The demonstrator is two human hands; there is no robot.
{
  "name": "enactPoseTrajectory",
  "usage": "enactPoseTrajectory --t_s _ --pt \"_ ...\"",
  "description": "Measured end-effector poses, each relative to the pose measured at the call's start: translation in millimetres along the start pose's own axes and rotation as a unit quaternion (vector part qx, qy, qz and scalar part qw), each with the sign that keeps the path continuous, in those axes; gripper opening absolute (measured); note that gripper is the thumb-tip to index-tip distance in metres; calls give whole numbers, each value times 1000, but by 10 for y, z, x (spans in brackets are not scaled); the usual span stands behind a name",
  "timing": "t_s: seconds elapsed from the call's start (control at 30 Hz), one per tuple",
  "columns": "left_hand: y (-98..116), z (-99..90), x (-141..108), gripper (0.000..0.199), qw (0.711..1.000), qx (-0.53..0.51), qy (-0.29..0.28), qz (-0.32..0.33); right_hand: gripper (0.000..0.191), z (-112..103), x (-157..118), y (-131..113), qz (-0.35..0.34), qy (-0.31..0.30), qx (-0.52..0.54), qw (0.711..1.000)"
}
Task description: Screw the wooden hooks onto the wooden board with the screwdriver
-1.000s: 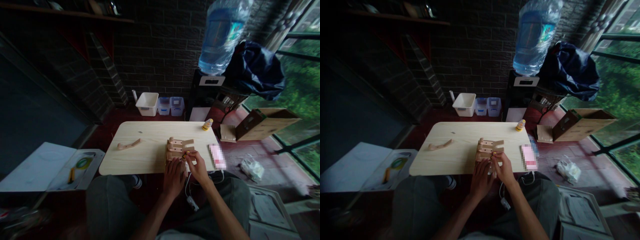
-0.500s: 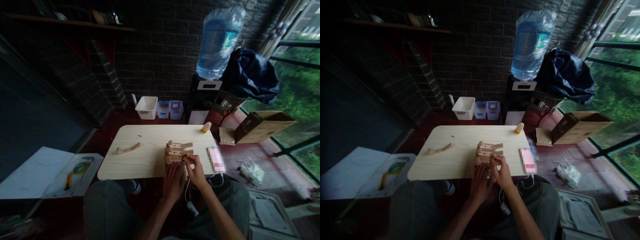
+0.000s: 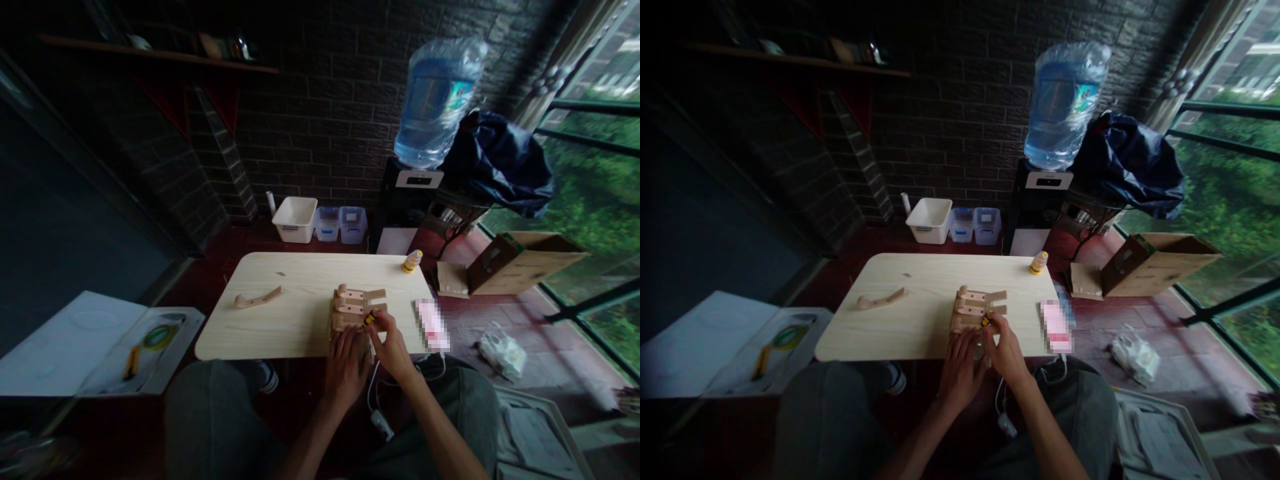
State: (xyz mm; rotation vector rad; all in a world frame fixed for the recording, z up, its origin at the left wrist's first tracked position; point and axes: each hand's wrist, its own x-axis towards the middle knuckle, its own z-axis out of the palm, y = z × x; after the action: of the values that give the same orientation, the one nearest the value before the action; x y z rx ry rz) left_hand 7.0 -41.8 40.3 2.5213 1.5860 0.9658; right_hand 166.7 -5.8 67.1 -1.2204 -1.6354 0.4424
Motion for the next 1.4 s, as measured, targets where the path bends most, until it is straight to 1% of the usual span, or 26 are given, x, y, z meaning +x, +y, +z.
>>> enactPoseTrajectory --t_s 0.13,0.4,0.57,0.77,0.97,1.23,1.4 --pt "-13 18 -2 59 1000 4 -5 -1 32 28 12 -4 -2 3 -7 1000" --pt "-1 32 9 59 1000 5 12 0 34 35 22 28 -9 21 -16 1000" --pt "0 33 13 59 1000 8 23 7 33 44 17 15 2 34 -17 999" --pt "8 28 31 58 1000 1 17 0 37 -23 84 -31 -1 5 3 1000" --pt "8 32 33 59 1000 -2 20 0 28 -97 158 -45 5 -11 13 1000" --pt "23 9 42 58 1000 -1 1 -1 27 -42 119 11 11 3 22 1000" --pt "25 3 45 57 1000 0 2 2 28 -38 122 0 8 7 26 1000"
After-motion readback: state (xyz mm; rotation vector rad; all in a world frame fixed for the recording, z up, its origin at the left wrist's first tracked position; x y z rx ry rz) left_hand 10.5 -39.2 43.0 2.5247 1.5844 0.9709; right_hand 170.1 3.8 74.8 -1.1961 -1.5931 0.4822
